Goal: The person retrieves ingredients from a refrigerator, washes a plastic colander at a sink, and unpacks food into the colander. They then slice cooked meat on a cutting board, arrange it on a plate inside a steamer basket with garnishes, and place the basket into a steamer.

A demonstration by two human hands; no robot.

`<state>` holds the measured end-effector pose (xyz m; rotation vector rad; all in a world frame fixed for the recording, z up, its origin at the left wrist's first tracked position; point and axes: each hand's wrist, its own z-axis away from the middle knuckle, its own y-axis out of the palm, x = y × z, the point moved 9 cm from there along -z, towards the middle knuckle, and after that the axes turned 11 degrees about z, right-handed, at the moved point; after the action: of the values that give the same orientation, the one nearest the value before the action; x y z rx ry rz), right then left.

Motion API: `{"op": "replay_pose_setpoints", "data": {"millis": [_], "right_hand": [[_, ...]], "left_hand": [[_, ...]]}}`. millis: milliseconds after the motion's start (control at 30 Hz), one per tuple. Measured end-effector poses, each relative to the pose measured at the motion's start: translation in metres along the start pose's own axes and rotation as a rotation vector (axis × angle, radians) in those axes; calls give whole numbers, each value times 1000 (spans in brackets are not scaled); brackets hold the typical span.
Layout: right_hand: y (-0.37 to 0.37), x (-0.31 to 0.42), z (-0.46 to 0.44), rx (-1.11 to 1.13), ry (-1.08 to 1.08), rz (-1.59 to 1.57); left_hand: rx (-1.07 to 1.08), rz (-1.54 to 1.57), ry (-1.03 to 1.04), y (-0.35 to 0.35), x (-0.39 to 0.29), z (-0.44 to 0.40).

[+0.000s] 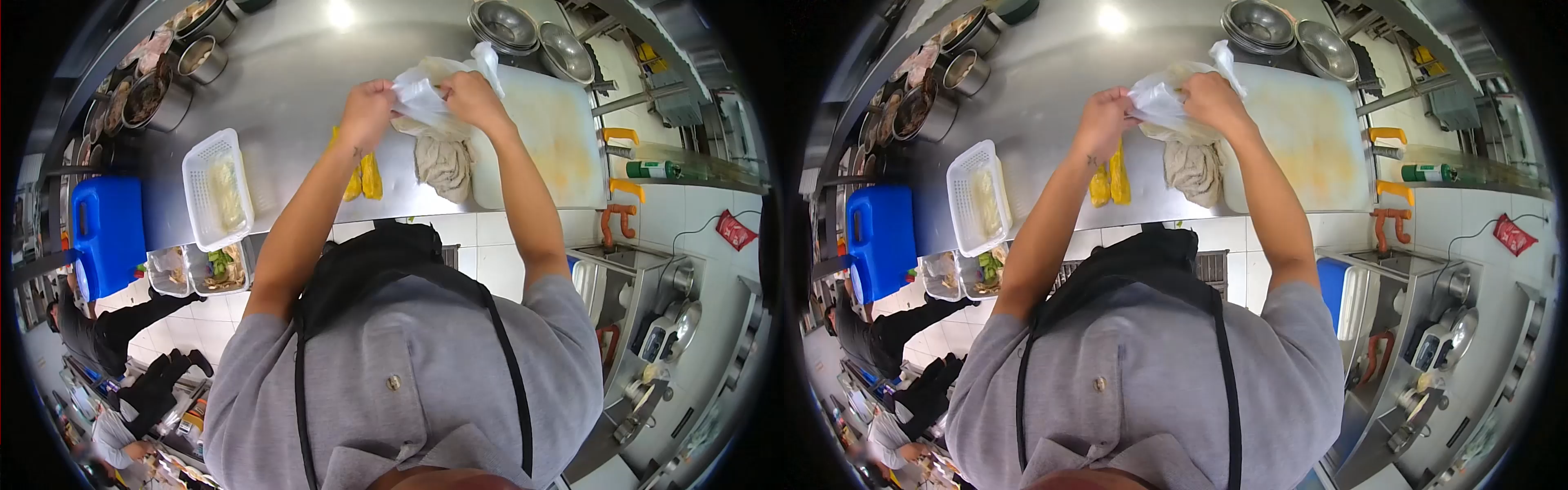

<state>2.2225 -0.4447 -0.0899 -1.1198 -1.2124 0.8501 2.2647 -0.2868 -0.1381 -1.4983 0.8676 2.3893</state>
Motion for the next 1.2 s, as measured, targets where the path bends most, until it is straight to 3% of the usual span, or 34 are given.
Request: {"op": "replay_pose_setpoints", "data": {"millis": [33, 100, 167, 200, 300, 433, 500, 533, 600, 700, 767, 900, 967, 1000, 1100, 1133, 1200], "right_hand": [[3, -1, -5, 33, -25, 53], [7, -8, -14, 61, -46, 110], [-12, -19, -17, -232, -68, 155], [-2, -39, -37, -95, -69, 119], [-32, -51, -45, -175, -24, -24], [-25, -82, -56, -81, 115, -79], [-17, -75, -54, -105, 64, 10], [-18, -68, -55, -138, 16, 101], [-15, -61, -49, -119, 19, 129], [-14, -20, -24, -114, -46, 14], [-14, -16, -3, -305, 58, -282], [-2, 3, 14, -389, -24, -241], [-10, 15, 30, -538, -54, -324], [1, 16, 30, -376, 2, -320], [11, 15, 16, -368, 24, -360], [26, 9, 4, -199, 68, -348], [22, 4, 3, -138, 171, -331]], "left_hand": [[-4, 1, 2, 2, 0, -2], [43, 659, -90, 15, 9, -11], [-21, 817, -107, 10, 33, -31], [-93, 973, -122, 7, 45, -37], [-42, 1027, -150, 22, 37, -26], [78, 686, -153, 26, 19, -25], [71, -57, -129, 12, 21, -22], [61, -56, -123, 11, 18, -23], [-78, 425, -54, 5, 7, -27], [-98, 532, 35, 11, -10, -41], [-81, 594, 58, 27, -30, -33], [-5, 631, 146, 48, -52, -34], [-35, 551, 153, 49, -52, -36], [-62, 480, 164, 51, -55, -35], [-17, 402, 145, 58, -59, -28], [-14, 400, 140, 59, -56, -29], [-27, 370, 155, 60, -66, -29]]}}
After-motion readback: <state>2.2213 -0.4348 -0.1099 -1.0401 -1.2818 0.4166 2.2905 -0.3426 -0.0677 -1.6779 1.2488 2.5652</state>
